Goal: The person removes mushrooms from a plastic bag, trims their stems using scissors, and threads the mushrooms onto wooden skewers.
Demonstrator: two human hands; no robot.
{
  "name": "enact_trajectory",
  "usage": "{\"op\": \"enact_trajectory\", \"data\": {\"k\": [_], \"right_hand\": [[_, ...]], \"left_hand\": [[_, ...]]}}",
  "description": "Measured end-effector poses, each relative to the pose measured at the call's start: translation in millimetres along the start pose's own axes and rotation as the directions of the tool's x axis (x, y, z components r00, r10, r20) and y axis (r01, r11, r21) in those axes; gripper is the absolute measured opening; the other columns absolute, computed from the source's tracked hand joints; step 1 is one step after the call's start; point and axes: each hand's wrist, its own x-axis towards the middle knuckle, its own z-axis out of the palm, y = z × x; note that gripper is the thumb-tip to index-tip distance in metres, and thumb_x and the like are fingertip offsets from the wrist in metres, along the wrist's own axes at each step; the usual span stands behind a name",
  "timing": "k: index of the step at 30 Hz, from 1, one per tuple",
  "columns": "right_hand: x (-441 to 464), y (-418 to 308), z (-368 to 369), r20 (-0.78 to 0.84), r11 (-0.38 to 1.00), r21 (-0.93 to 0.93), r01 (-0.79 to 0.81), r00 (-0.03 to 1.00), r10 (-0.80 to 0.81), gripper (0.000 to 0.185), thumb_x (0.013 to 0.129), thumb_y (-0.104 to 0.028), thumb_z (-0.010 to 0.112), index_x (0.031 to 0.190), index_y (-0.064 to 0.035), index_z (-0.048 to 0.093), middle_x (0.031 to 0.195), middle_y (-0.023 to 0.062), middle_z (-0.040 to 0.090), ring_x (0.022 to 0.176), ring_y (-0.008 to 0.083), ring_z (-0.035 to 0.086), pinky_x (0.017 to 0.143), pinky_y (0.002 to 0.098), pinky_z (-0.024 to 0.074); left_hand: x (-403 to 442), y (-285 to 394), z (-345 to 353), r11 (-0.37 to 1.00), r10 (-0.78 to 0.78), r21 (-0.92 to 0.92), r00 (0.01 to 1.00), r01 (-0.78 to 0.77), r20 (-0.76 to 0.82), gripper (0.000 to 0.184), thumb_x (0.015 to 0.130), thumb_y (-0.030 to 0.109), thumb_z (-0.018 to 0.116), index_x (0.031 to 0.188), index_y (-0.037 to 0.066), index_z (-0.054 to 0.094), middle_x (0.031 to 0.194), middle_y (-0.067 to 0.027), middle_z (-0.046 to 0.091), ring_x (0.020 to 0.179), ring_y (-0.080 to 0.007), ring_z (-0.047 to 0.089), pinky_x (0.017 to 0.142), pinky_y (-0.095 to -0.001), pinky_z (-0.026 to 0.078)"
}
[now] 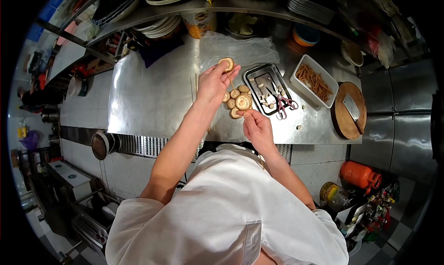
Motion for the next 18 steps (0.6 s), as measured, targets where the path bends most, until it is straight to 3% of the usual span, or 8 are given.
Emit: {"op": "enact_trajectory", "data": {"k": [18], "right_hand": [[-2.4, -2.4, -0.3, -0.013, 0.999, 0.01, 0.035, 0.999, -0.035, 0.024, 0.106, -0.013, 0.048, 0.11, 0.0017, 0.066, 0.058, -0.008, 0.042, 0.048, 0.0015, 0.034, 0.045, 0.0211, 0.0278]], "left_hand": [[-4.0, -7.1, 7.8, 0.999, 0.016, -0.033, 1.0, -0.016, -0.01, 0.022, 0.1, 0.011, 0.061, 0.111, -0.008, 0.062, 0.11, -0.0183, 0.068, 0.106, -0.03, 0.068, 0.097, -0.0364, 0.055]]}}
